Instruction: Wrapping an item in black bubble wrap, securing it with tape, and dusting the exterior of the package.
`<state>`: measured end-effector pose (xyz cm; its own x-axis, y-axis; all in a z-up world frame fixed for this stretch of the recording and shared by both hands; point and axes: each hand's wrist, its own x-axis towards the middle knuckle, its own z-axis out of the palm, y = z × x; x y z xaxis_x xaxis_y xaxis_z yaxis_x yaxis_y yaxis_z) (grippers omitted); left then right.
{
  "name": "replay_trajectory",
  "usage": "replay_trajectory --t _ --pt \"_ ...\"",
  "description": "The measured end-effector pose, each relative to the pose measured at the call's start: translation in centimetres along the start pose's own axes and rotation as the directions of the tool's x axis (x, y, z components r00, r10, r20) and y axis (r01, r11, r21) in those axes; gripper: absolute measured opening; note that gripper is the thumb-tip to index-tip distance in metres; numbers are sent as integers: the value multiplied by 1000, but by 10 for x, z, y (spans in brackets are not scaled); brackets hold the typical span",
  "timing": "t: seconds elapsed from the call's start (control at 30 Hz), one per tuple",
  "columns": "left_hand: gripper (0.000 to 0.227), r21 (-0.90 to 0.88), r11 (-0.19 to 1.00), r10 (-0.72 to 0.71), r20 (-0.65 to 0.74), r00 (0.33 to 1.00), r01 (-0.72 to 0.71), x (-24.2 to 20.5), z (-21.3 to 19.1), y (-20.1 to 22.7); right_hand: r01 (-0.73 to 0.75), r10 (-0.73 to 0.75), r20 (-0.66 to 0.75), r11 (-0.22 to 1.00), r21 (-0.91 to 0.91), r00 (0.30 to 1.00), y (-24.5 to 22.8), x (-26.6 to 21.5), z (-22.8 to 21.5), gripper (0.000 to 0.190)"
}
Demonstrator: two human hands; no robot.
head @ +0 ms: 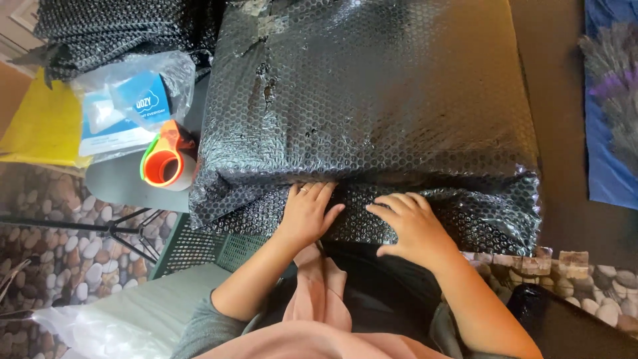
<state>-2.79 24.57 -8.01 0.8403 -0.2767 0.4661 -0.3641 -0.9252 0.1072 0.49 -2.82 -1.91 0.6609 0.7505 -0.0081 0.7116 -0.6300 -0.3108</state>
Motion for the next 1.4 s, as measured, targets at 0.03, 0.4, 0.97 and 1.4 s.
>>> replay_trajectory --t 0.03,0.4,0.97,1.4 --pt "51 10 1000 3 6 1000 -3 -1 1 2 26 -24 36 997 -73 999 0 -2 10 74" --pt "85 -101 994 -27 207 978 49 13 -36 8 174 -174 -140 985 -12 975 6 -10 11 17" --pt "68 -123 980 -60 579 813 159 53 -130 28 62 -274 -756 953 -296 594 21 55 -12 9" --pt "9 -75 990 102 -198 975 -119 89 -60 11 0 -135 -859 988 -156 494 -22 53 -8 4"
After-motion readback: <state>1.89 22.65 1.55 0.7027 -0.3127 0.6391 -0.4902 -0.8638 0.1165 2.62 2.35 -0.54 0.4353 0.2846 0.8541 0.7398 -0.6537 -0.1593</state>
